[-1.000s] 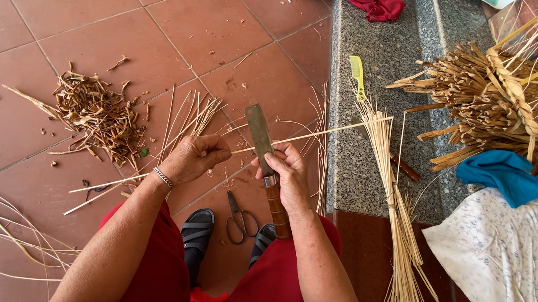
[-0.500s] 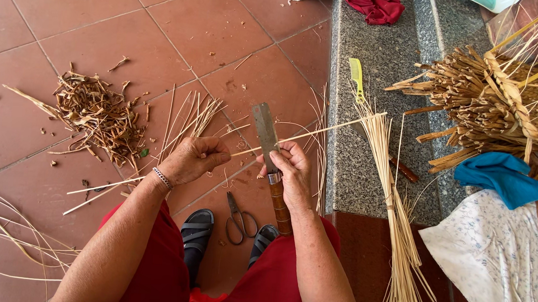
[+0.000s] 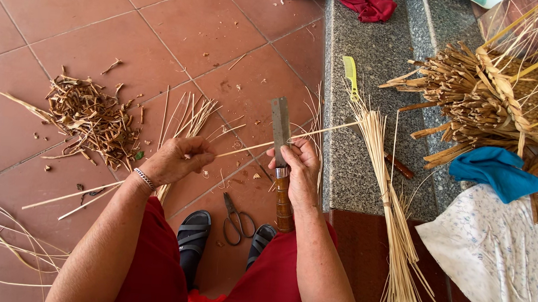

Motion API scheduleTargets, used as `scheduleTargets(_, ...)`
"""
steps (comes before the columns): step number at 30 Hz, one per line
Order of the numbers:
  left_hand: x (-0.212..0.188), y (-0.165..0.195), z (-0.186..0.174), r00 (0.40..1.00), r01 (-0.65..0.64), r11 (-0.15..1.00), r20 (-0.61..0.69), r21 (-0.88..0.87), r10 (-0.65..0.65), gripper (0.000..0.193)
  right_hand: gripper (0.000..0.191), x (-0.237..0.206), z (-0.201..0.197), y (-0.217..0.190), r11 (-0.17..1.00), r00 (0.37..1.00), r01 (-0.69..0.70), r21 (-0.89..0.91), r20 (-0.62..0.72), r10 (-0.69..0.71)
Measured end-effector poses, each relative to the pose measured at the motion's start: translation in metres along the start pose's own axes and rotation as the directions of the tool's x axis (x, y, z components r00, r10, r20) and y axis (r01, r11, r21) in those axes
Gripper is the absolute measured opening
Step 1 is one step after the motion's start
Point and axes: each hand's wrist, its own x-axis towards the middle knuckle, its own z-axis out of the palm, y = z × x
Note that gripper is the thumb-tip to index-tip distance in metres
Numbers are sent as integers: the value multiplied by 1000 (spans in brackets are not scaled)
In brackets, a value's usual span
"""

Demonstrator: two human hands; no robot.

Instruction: The person sits on a tiled floor and uses a knife to shave thin strips from bamboo stalks. They repeatedly pick up a stalk, shave it with the knife, and place the finished strip on a pile on the floor.

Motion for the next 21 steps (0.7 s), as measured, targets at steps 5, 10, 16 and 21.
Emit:
scheduleTargets(5, 3, 8, 9, 1000, -6, 998, -23, 66, 7, 18, 12, -2, 11, 9, 999, 996, -27, -21, 89, 29)
scheduleTargets(10, 4, 7, 6, 1000, 7, 998, -15, 55, -6, 17, 12, 0, 2, 4, 1000, 999, -22, -18, 42, 22)
scheduleTargets(16, -2, -3, -4, 997, 71, 996, -8, 53, -71, 18, 10, 5, -13, -4, 999, 999, -5, 33, -40, 7)
scheduleTargets(21, -5, -9, -11, 997, 76, 984, -28, 162, -72, 18, 10, 3, -20, -7, 1000, 997, 14, -15, -77, -15)
